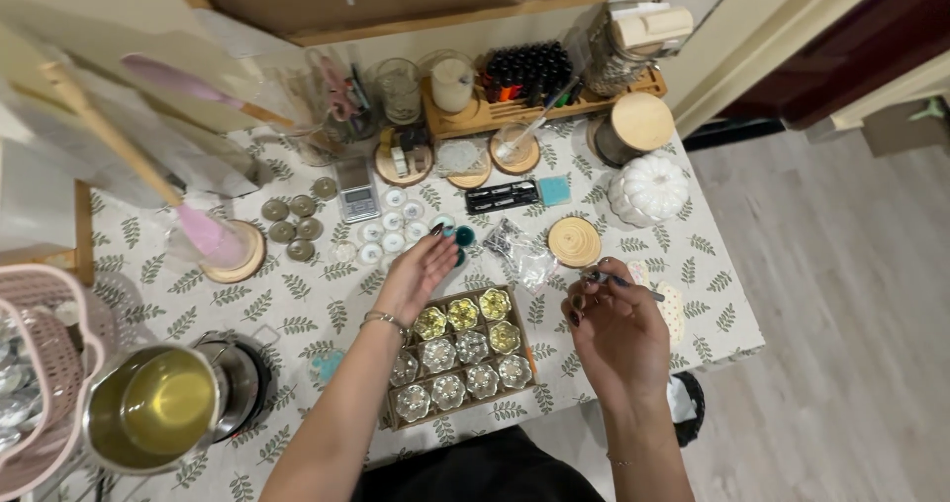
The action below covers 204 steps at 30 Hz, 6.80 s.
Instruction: The person cleans a small tool with a tissue, then stirs a yellow liquid in a metal pot on a hot plate using a pink spatula. Finally, they insert a digital thermometer into the liquid to measure its temperature.
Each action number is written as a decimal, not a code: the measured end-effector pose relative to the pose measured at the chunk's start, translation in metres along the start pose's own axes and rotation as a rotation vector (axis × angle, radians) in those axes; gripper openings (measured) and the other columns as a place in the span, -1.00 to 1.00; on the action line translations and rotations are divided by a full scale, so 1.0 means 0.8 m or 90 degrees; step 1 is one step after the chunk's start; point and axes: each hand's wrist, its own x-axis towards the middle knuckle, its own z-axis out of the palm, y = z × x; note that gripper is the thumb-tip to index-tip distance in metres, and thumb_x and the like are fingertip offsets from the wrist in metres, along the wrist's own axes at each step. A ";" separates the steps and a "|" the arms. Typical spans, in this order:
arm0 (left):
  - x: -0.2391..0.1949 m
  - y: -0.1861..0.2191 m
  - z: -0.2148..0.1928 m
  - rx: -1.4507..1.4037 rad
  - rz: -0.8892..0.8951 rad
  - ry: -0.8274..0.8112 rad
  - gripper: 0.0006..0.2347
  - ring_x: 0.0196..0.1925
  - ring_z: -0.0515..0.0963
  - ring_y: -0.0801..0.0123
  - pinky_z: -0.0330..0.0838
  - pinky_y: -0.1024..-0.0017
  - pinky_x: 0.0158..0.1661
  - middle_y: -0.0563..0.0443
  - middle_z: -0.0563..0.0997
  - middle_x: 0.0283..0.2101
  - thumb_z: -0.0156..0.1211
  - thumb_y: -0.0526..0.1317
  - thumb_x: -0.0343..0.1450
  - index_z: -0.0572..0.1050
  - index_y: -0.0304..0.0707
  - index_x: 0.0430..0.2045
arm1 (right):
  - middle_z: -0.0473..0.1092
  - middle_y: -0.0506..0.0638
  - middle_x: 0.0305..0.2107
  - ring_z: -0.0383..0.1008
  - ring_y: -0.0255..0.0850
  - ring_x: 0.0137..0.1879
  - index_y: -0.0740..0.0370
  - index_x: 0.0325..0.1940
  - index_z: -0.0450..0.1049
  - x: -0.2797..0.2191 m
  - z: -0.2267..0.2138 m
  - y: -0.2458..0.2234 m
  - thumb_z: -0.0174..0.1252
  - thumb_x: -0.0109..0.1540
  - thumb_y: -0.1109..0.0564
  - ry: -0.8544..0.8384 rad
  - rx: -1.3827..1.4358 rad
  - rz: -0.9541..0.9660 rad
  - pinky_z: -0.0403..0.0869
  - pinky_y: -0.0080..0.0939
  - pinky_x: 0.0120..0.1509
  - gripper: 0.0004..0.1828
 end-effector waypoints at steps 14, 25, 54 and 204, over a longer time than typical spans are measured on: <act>0.070 -0.087 0.112 0.217 -0.056 -0.160 -0.65 0.06 0.62 0.26 0.54 0.36 0.12 -0.23 0.59 0.04 0.05 -0.30 0.50 0.39 -0.45 0.19 | 0.38 -0.01 -0.35 0.33 -0.20 -0.14 0.23 -0.13 0.44 -0.009 -0.053 -0.043 0.06 0.22 0.21 0.064 0.082 -0.067 0.32 -0.19 0.02 -0.84; 0.122 -0.145 0.140 0.436 -0.005 -0.177 -0.73 -0.15 0.68 0.41 0.58 0.49 -0.05 -0.08 0.69 -0.16 0.24 -0.38 0.38 0.56 -0.43 -0.04 | 0.40 -0.02 -0.38 0.37 -0.23 -0.18 0.26 -0.14 0.44 -0.007 -0.101 -0.060 0.04 0.26 0.20 0.091 0.116 -0.101 0.32 -0.19 -0.10 -0.86; 0.106 -0.109 0.202 0.727 0.433 -0.016 -0.77 -0.12 0.58 0.43 0.44 0.48 -0.03 0.17 0.68 -0.20 0.32 -0.26 0.37 0.62 -0.11 -0.10 | 0.38 0.01 -0.36 0.34 -0.19 -0.18 0.30 -0.11 0.41 0.028 -0.129 -0.070 0.05 0.27 0.17 0.097 0.086 -0.122 0.34 -0.18 -0.02 -0.84; -0.089 0.550 -0.480 1.056 0.634 0.628 -0.61 0.09 0.52 -0.10 0.39 0.06 0.12 -0.24 0.58 0.06 0.14 -0.27 0.50 0.41 -0.09 0.29 | 0.34 0.05 -0.32 0.35 -0.16 -0.12 0.31 0.03 0.36 -0.021 0.138 0.376 -0.06 0.29 0.14 -0.009 -0.248 0.164 0.33 -0.18 0.05 -0.72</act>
